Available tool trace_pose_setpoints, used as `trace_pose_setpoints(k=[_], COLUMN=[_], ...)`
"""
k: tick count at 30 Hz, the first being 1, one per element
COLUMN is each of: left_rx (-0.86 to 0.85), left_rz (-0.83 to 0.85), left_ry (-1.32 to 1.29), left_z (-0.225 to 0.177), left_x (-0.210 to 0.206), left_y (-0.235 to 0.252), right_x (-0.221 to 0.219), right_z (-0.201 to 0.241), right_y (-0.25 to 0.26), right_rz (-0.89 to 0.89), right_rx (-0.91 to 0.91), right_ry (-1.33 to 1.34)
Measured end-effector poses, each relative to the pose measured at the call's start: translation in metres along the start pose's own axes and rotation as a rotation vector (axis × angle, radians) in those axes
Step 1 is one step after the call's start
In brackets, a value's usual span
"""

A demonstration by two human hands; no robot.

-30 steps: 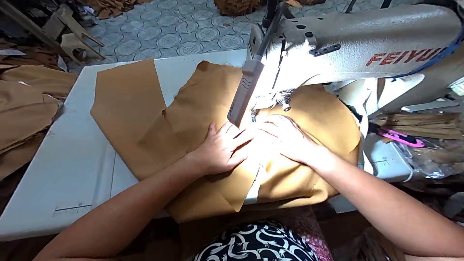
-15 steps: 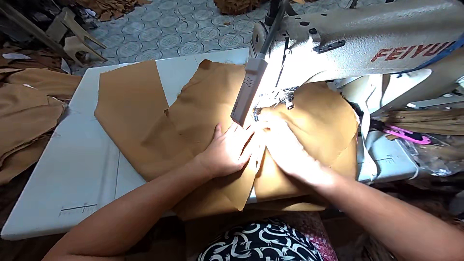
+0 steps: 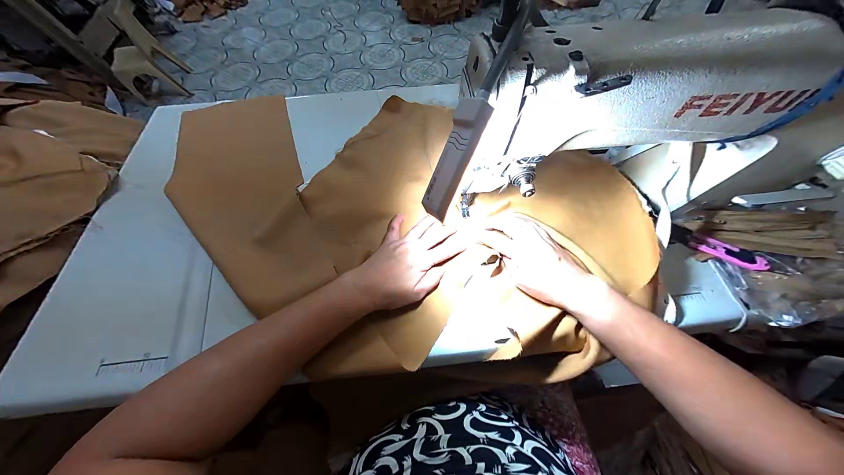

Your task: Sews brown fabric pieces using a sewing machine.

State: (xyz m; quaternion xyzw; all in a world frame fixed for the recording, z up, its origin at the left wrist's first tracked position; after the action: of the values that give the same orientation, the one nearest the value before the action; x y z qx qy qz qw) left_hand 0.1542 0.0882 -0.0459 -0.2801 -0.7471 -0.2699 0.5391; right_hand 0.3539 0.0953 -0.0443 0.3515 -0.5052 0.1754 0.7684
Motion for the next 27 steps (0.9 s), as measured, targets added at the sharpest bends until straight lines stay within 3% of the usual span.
trace_pose_setpoints(k=[8, 17, 21, 24, 27], left_rx=[-0.031, -0.046, 0.077, 0.204, 0.210], left_rz=[-0.035, -0.005, 0.055, 0.001, -0.085], left_ry=[0.010, 0.010, -0.037, -0.091, -0.127], left_z=[0.003, 0.024, 0.009, -0.017, -0.020], left_x=[-0.001, -0.002, 0.007, 0.003, -0.005], left_y=[0.001, 0.015, 0.017, 0.012, 0.009], right_x=[-0.002, -0.004, 0.005, 0.010, -0.003], right_z=[-0.008, -0.036, -0.027, 0.014, 0.028], right_y=[0.000, 0.013, 0.019, 0.019, 0.011], right_rz=[-0.005, 0.126, 0.159, 0.039, -0.030], right_rx=[0.013, 0.060, 0.134, -0.131, -0.410], right_ry=[0.035, 0.085, 0.053, 0.203, 0.418])
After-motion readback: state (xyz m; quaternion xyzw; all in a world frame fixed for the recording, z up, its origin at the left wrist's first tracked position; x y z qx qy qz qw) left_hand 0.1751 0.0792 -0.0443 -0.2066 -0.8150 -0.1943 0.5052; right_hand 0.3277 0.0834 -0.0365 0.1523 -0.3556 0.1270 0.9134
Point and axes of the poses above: each hand's wrist, its own y-axis towards the middle knuckle, its own x-axis out of the back of the hand, z = x × y, the point moved 5 cm from there along y, towards the middle knuckle, and after that the axes turned 2 degrees about -z, right-handed, at the moved point
